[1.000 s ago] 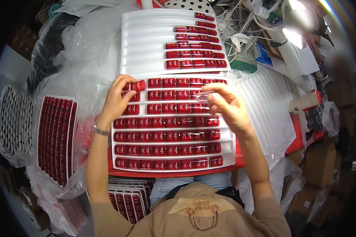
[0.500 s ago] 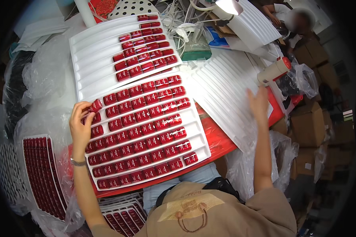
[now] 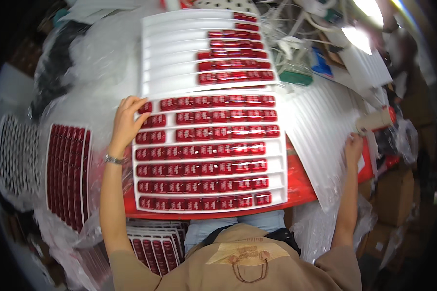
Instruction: Sort and organize small red component housings into a white plastic tray and prepare a new tray.
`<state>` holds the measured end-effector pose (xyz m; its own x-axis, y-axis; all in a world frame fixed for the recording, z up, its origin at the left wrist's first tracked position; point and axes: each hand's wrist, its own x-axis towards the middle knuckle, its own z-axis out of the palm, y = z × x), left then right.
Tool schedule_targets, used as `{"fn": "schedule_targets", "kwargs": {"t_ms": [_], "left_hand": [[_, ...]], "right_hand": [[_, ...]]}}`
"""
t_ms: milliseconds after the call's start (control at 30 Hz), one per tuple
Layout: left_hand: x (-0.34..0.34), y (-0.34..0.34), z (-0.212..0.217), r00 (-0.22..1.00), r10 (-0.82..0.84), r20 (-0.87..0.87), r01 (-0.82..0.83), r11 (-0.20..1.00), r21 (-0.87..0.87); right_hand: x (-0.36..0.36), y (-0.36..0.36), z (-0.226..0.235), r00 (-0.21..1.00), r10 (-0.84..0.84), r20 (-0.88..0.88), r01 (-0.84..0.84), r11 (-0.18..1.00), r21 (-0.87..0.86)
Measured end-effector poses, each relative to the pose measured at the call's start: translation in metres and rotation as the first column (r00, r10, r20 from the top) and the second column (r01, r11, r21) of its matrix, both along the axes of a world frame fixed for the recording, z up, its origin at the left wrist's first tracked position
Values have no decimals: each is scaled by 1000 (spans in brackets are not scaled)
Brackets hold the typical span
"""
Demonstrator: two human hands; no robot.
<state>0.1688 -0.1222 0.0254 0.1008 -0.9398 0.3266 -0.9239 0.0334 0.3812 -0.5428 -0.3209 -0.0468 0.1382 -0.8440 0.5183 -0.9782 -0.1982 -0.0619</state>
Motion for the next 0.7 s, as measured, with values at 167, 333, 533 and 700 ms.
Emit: {"fn": "schedule_targets", "kwargs": {"t_ms": [167, 333, 533, 700], "left_hand": [[8, -1, 15, 1000, -12, 19, 10, 996, 89], [-19, 15, 29, 957, -112, -266, 102, 993, -51], [-90, 45, 45, 637, -388, -667, 358, 914, -189], [-51, 41, 34, 781, -168, -602, 112, 985, -130]], "right_hand": [[145, 15, 73, 570, 40, 821, -423, 871, 251], [332, 80, 142, 115, -178, 977, -977, 160, 144], [437, 122, 142, 148, -233, 961, -961, -262, 85], [431, 108, 127, 174, -169, 970, -974, 116, 195]]}}
